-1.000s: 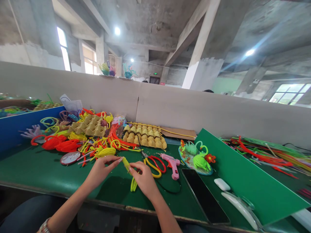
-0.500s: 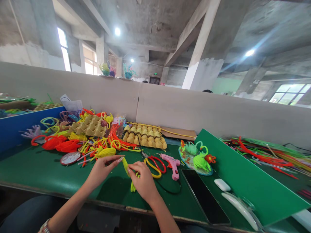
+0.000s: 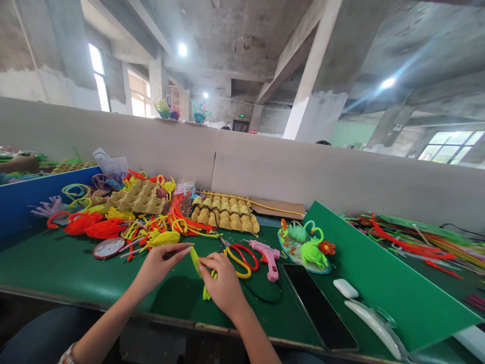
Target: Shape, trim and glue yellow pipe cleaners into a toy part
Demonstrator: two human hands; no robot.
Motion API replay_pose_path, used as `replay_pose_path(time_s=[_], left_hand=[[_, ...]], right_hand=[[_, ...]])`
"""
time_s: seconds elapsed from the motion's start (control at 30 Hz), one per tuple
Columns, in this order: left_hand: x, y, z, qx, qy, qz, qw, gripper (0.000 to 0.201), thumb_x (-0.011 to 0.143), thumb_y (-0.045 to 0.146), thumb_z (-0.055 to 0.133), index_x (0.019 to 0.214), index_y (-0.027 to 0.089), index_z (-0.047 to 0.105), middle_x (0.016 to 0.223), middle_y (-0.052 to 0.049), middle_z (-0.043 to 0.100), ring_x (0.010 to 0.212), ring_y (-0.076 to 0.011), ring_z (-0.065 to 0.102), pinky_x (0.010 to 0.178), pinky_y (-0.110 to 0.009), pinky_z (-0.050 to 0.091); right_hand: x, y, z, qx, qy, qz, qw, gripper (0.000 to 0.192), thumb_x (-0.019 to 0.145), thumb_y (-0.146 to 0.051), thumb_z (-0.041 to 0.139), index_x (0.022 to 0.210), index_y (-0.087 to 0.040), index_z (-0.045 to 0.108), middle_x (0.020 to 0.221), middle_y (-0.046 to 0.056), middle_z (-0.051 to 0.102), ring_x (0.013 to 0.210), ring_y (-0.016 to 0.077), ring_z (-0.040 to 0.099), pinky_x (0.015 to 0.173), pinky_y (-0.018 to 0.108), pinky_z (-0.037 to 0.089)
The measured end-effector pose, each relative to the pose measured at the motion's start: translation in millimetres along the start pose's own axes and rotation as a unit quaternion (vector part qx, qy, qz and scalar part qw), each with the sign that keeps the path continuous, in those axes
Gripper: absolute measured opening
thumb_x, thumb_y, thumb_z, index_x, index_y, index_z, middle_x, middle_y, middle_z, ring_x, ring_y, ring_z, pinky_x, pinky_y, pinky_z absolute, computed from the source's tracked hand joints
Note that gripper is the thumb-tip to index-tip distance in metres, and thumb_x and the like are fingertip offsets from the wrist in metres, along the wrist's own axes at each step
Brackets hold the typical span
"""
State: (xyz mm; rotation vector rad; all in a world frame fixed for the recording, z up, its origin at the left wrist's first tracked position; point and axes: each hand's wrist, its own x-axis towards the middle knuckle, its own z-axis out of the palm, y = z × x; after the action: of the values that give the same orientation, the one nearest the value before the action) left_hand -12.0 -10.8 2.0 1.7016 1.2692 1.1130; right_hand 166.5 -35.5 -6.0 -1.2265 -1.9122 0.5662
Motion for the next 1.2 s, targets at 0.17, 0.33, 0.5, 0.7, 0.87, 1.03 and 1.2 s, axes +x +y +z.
replay_pose_path(time_s=[0.17, 0.33, 0.5, 0.7, 0.87, 1.03, 1.2], left_hand=[[0.6, -2.2, -0.5, 0.000, -0.005, -0.006, 1.000, 0.040, 0.075, 0.047, 0.056, 0.098, 0.019, 0.072, 0.066, -0.001, 0.066, 0.051, -0.0115, 0.040, 0.046, -0.022, 0.027], [1.6, -4.4, 0.2, -0.010, -0.009, -0.004, 1.000, 0.039, 0.074, 0.046, 0.057, 0.097, 0.019, 0.072, 0.069, -0.002, 0.067, 0.053, -0.0125, 0.042, 0.047, -0.022, 0.030], [1.4, -4.4, 0.6, -0.013, -0.011, -0.007, 1.000, 0.038, 0.075, 0.046, 0.057, 0.097, 0.019, 0.072, 0.069, -0.002, 0.067, 0.053, -0.0124, 0.042, 0.048, -0.023, 0.030], [1.2, -3.0, 1.0, -0.009, -0.012, -0.008, 1.000, 0.038, 0.074, 0.046, 0.057, 0.097, 0.019, 0.072, 0.069, -0.002, 0.066, 0.052, -0.0117, 0.040, 0.047, -0.022, 0.029], [-0.1, -2.5, 1.4, -0.004, -0.009, -0.006, 1.000, 0.038, 0.074, 0.045, 0.057, 0.097, 0.019, 0.072, 0.069, -0.002, 0.066, 0.054, -0.0124, 0.043, 0.047, -0.022, 0.030], [0.7, -3.0, 1.4, -0.006, -0.007, -0.003, 1.000, 0.038, 0.075, 0.045, 0.057, 0.097, 0.019, 0.072, 0.070, -0.002, 0.067, 0.056, -0.0133, 0.046, 0.047, -0.022, 0.032], [1.4, -0.4, -0.1, 0.003, -0.004, 0.008, 1.000, 0.037, 0.077, 0.046, 0.055, 0.097, 0.019, 0.071, 0.068, -0.001, 0.067, 0.057, -0.0147, 0.051, 0.048, -0.023, 0.036]], right_hand=[[-0.9, 0.1, -0.2, -0.004, -0.006, 0.001, 1.000, 0.021, 0.085, -0.022, 0.052, 0.095, -0.020, 0.070, 0.087, 0.005, 0.064, 0.086, 0.0187, 0.057, 0.079, 0.031, 0.043], [-1.2, -1.3, -1.4, -0.014, -0.013, -0.004, 1.000, 0.021, 0.085, -0.021, 0.051, 0.094, -0.020, 0.070, 0.086, 0.005, 0.063, 0.085, 0.0189, 0.056, 0.078, 0.032, 0.043], [-0.8, -2.2, -2.6, -0.042, -0.016, -0.014, 0.999, 0.022, 0.085, -0.020, 0.051, 0.096, -0.021, 0.070, 0.086, 0.005, 0.063, 0.085, 0.0192, 0.055, 0.078, 0.033, 0.042], [-1.7, -2.9, -2.9, -0.072, -0.022, -0.021, 0.997, 0.023, 0.086, -0.020, 0.049, 0.097, -0.021, 0.070, 0.086, 0.005, 0.063, 0.085, 0.0194, 0.055, 0.078, 0.033, 0.042], [-1.3, -3.2, -3.0, -0.071, -0.022, -0.016, 0.997, 0.023, 0.086, -0.020, 0.049, 0.096, -0.020, 0.070, 0.086, 0.005, 0.062, 0.084, 0.0190, 0.055, 0.077, 0.033, 0.043], [-0.3, -2.0, -2.4, -0.045, -0.022, -0.014, 0.999, 0.022, 0.085, -0.020, 0.049, 0.095, -0.019, 0.069, 0.088, 0.006, 0.063, 0.085, 0.0190, 0.056, 0.078, 0.033, 0.043], [0.6, 1.8, -0.2, -0.012, -0.007, -0.004, 1.000, 0.021, 0.085, -0.022, 0.050, 0.094, -0.019, 0.068, 0.088, 0.006, 0.064, 0.086, 0.0190, 0.057, 0.076, 0.031, 0.044]])
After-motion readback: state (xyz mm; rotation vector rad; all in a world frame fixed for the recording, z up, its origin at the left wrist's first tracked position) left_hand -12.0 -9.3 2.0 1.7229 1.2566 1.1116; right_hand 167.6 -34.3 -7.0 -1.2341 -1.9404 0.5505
